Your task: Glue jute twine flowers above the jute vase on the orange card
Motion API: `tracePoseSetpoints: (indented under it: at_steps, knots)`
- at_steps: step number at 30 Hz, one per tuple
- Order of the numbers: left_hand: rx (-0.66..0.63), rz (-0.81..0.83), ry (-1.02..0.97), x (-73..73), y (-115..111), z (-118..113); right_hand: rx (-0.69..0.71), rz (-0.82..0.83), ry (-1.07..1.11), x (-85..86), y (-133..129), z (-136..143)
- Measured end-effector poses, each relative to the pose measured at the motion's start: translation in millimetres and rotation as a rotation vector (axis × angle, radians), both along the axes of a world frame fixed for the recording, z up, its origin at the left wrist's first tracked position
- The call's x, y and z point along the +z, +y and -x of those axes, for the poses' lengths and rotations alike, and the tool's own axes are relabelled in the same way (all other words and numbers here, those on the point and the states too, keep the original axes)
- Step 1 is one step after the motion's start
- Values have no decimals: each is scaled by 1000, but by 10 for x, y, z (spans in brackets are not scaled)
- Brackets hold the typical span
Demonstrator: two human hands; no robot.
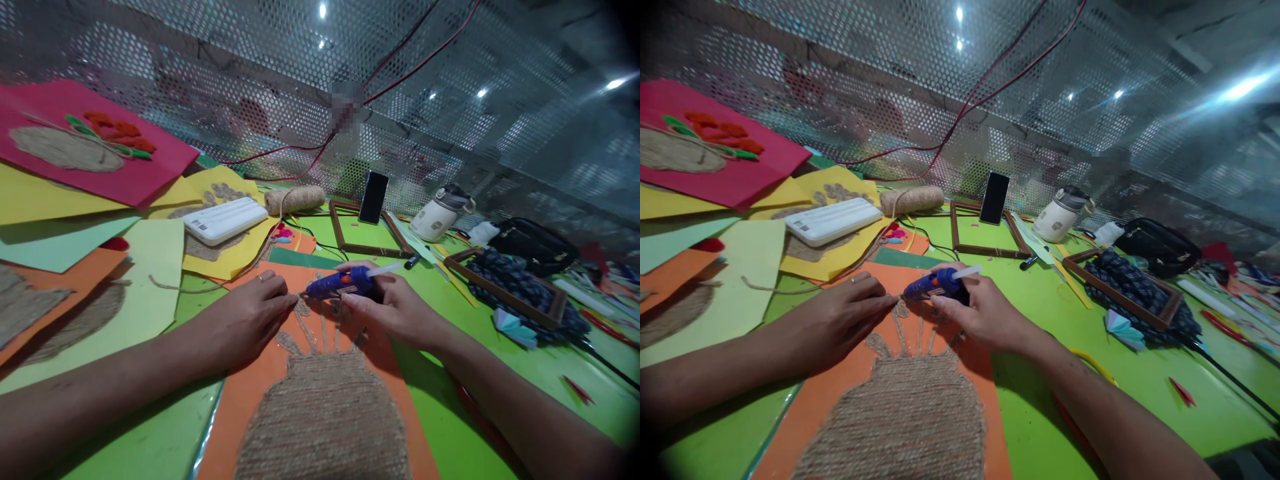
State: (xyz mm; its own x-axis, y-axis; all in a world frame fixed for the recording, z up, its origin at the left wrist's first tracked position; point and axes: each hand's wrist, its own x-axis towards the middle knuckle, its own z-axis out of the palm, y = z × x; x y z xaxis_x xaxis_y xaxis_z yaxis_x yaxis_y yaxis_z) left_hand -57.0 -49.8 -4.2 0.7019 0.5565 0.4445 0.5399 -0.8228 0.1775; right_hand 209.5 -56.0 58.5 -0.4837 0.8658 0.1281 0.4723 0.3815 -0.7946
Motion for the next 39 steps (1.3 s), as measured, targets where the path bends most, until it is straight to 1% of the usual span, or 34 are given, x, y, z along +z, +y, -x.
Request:
tracePoseSetpoints:
  at_steps: [6,12,17,22,24,29,39]
  knots:
    - [4,-12,-3,0,8,-6,6,26,-6,-5,0,2]
    - [-3,-35,-7,4,5,0,10,-34,-53,-31,16,-15]
    - [7,-13,7,6,8,5,22,-86,-65,-19,15,-11]
    - [11,-4,6,18,3,-6,-13,8,-12,-48,7,-34]
    - [9,-5,-3,25,-1,-9,-36,11,12,-68,9,-30]
    - [10,1,-24,25,-4,-9,-3,-29,-8,-82,17,2]
    - [13,6,20,-2,5,11,19,-82,-77,-41,6,-18]
